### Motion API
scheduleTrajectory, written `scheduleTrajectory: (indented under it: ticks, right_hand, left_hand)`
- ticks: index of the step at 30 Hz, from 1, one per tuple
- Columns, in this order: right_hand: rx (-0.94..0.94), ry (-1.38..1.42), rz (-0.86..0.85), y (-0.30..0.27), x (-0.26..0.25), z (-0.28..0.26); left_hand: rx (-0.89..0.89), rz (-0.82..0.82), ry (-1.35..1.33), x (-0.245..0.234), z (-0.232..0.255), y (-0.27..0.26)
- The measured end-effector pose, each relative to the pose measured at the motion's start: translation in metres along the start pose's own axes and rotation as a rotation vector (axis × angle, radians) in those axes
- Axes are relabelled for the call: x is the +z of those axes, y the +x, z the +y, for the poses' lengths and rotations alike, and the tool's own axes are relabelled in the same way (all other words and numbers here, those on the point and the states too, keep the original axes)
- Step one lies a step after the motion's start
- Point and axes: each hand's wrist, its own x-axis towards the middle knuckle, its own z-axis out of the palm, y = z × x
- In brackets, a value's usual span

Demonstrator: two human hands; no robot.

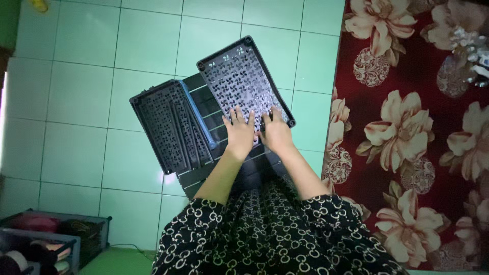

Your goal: The person assembles a small black plastic table by inserting four legs into the tabletop and then placing a perforated tray on top. The person handles the legs and tray one at a time, aligning and securing them into place.

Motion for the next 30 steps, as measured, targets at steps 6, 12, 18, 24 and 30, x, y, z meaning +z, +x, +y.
scheduleTrajectory:
  ticks: [6, 12, 18, 24, 30]
  right_hand:
    - [0.041, 0.176, -0.008, -0.016, -0.009, 0.008]
    - [0.045, 0.154, 0.416, -0.056, -0.001, 0.009]
    - [0.241, 0.32, 0.48, -0.052, 0.03, 0.049]
    - [0.582, 1.372, 0.161, -0.025, 0.074, 0.133]
    - [0.639, 1.429, 0.07, -0.028, 0.109, 0.159]
  left_hand:
    - [0.018, 0.072, -0.063, -0.019, -0.004, -0.018]
    - [-0.037, 0.433, -0.327, -0.03, -0.05, -0.005]
    - [-0.201, 0.562, -0.571, -0.006, -0.146, 0.095]
    - [-0.474, 0.4, -1.323, 0.032, -0.201, 0.165]
    - [-0.444, 0.305, -1.77, 0.059, -0.213, 0.184]
